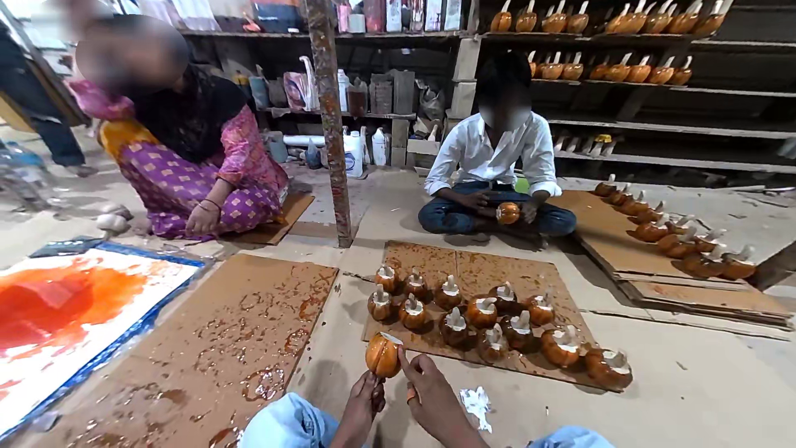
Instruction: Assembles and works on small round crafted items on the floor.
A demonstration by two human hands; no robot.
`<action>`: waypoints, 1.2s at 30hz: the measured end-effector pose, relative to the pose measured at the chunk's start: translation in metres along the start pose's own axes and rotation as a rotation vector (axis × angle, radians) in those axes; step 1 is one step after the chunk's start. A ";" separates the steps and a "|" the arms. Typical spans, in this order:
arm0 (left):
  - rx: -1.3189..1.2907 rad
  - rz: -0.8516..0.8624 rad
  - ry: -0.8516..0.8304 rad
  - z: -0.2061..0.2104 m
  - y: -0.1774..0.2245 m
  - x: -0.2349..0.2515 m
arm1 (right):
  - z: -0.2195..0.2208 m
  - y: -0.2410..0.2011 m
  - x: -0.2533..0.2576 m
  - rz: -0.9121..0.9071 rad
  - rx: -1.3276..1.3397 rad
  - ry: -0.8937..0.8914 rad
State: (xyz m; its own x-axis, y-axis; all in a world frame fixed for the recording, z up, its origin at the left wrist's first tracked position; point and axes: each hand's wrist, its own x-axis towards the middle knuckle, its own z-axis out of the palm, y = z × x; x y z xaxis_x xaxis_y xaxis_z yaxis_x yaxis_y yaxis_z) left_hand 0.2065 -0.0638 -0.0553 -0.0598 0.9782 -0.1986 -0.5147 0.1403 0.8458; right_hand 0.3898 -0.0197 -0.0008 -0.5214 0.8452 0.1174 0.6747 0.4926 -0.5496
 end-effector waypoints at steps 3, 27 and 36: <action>-0.014 0.019 0.006 -0.002 -0.002 0.000 | 0.000 0.000 -0.004 -0.041 -0.033 -0.014; 0.691 0.311 0.244 -0.007 -0.004 -0.001 | -0.007 0.004 0.003 -0.093 0.026 0.025; 0.809 0.452 0.324 -0.002 0.002 -0.002 | 0.001 0.001 -0.001 -0.208 0.194 0.296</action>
State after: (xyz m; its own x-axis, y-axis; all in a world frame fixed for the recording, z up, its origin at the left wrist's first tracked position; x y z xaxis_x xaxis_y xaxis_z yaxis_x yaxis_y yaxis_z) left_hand 0.2042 -0.0653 -0.0539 -0.4011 0.8931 0.2037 0.3485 -0.0569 0.9356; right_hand 0.3910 -0.0200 -0.0022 -0.4442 0.7686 0.4603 0.4448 0.6352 -0.6315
